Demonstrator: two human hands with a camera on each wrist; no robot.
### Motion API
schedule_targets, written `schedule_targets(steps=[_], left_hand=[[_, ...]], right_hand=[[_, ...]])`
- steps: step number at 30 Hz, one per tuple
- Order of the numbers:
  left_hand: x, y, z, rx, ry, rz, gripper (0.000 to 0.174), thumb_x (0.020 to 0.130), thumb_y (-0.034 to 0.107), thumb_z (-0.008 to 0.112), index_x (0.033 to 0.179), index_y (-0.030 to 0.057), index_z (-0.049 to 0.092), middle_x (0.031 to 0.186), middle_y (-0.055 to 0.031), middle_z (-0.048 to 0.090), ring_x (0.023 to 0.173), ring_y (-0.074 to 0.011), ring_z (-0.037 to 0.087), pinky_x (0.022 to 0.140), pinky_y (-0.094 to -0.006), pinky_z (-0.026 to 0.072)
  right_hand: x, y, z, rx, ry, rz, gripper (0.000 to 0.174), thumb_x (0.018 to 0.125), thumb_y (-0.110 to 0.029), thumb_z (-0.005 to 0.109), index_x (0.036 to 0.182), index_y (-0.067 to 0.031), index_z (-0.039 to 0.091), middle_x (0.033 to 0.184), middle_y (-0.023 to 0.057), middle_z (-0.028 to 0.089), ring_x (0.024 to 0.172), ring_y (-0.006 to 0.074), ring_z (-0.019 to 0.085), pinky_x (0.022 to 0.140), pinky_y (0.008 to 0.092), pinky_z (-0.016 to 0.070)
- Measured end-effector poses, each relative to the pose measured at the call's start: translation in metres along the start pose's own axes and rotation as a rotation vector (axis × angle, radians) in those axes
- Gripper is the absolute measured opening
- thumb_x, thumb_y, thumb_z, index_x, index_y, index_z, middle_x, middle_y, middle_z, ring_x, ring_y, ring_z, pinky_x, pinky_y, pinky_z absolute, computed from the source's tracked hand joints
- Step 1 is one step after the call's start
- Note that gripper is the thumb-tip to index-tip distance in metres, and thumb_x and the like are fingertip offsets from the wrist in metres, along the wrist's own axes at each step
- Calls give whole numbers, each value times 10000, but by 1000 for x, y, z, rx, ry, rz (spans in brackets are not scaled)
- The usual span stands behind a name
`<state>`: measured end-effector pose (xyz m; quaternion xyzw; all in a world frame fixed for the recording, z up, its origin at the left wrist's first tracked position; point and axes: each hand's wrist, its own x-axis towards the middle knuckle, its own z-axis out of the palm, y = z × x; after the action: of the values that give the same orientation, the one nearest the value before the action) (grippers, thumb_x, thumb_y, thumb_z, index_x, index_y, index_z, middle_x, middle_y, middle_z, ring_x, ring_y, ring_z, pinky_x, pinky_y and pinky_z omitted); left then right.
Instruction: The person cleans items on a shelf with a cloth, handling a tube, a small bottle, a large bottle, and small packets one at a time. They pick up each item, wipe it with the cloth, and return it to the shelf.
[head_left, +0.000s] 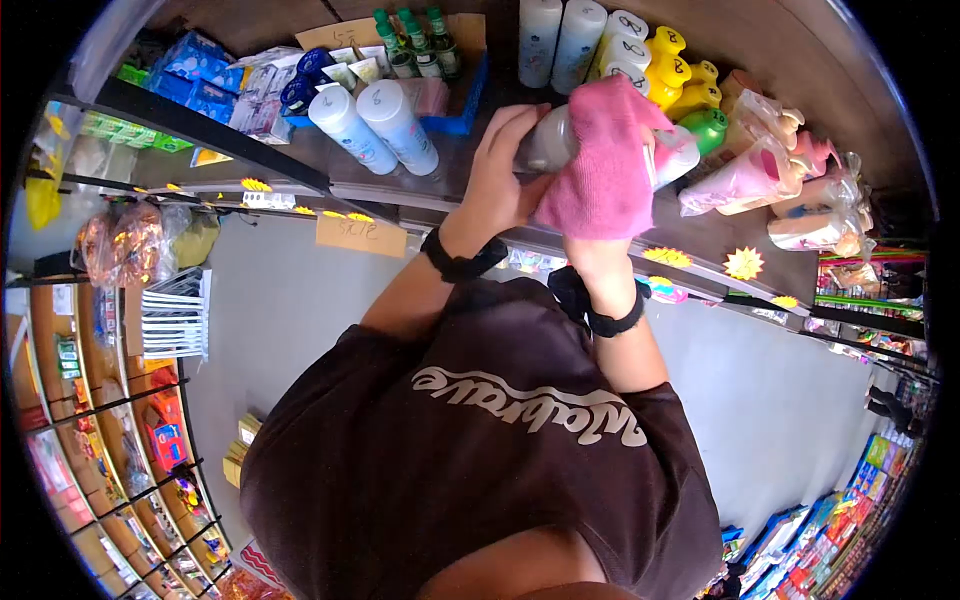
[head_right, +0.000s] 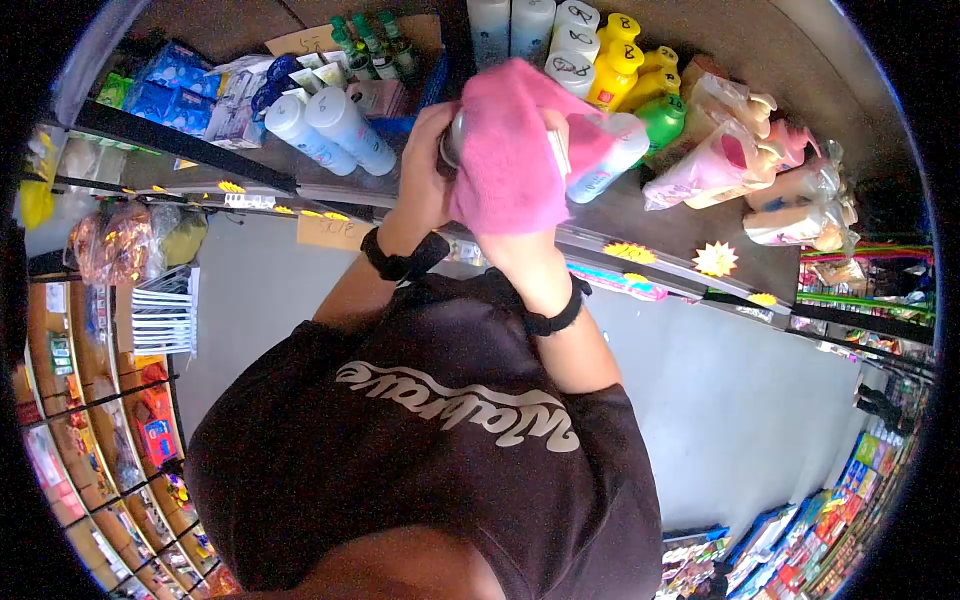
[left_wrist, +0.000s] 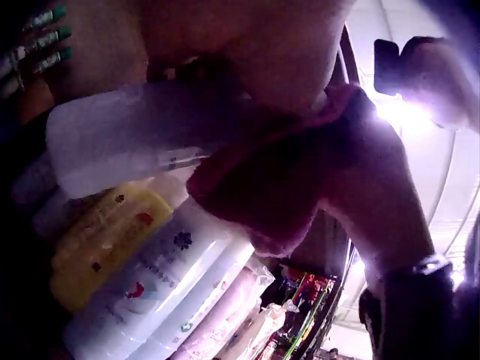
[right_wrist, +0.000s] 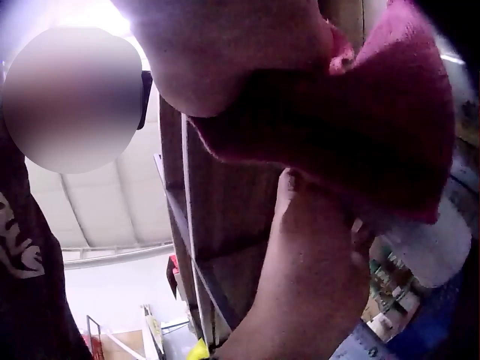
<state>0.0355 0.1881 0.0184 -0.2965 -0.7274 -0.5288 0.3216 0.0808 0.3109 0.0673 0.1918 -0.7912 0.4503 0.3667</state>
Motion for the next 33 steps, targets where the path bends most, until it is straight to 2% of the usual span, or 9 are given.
schedule_targets(steps=[6,8,9,12,16,20,22,27,33], left_hand=[[-4,13,-20,3,-134,40,671,560,-12,720,1183,20,473,1124,-177,493,992,-350,505,848,-364,422],[-6,14,-20,-20,-125,15,675,561,-20,717,1188,19,471,1127,-176,492,999,-350,504,850,-362,421],[-7,14,-20,-45,-116,-7,679,561,-27,713,1193,19,469,1131,-175,491,1006,-349,504,853,-360,419],[-7,20,-21,-34,-111,-49,667,570,-20,712,1193,21,476,1139,-176,489,1026,-347,501,855,-350,418],[-10,25,-22,-68,-122,-118,661,600,-10,709,1209,14,453,1146,-177,491,1061,-313,500,882,-329,403],[-13,33,-17,-606,-30,-489,741,726,46,673,1316,4,226,1236,-119,412,1140,-205,432,959,-330,348],[-10,28,-22,-775,27,-531,694,765,41,630,1318,13,211,1250,-112,399,1147,-211,426,979,-346,331],[1,23,-23,-1055,166,-386,654,806,97,610,1319,9,214,1257,-117,401,1151,-218,422,985,-357,323],[7,20,-26,-1021,158,-407,663,841,259,597,1315,-3,214,1249,-119,411,1145,-207,423,973,-350,330]], right_hand=[[-6,7,-5,273,-6,260,371,707,-109,652,1044,-1,543,1011,114,580,924,202,555,826,318,435],[-12,16,2,482,87,414,368,756,-133,626,1083,4,527,1047,101,570,943,189,546,834,312,436],[-18,13,-7,524,72,473,460,870,-265,489,1216,31,426,1181,118,490,1057,229,501,928,358,394],[-18,11,-1,749,150,629,495,892,-305,457,1260,15,370,1205,117,471,1078,225,490,933,361,398],[-20,24,13,660,65,616,451,847,-234,565,1204,16,447,1162,104,518,1078,197,488,922,335,385],[-22,17,22,243,-90,250,616,791,-176,595,1304,28,324,1271,158,436,1183,254,415,982,334,314],[-10,0,31,443,30,298,652,699,-138,648,1258,21,352,1190,175,471,1122,283,455,949,325,340],[11,-19,18,35,-301,397,702,515,-88,694,1153,-19,411,1004,203,473,960,369,488,838,316,398],[-24,9,28,200,-136,244,569,652,-129,679,1152,-13,434,1005,185,521,920,342,532,797,337,428]])
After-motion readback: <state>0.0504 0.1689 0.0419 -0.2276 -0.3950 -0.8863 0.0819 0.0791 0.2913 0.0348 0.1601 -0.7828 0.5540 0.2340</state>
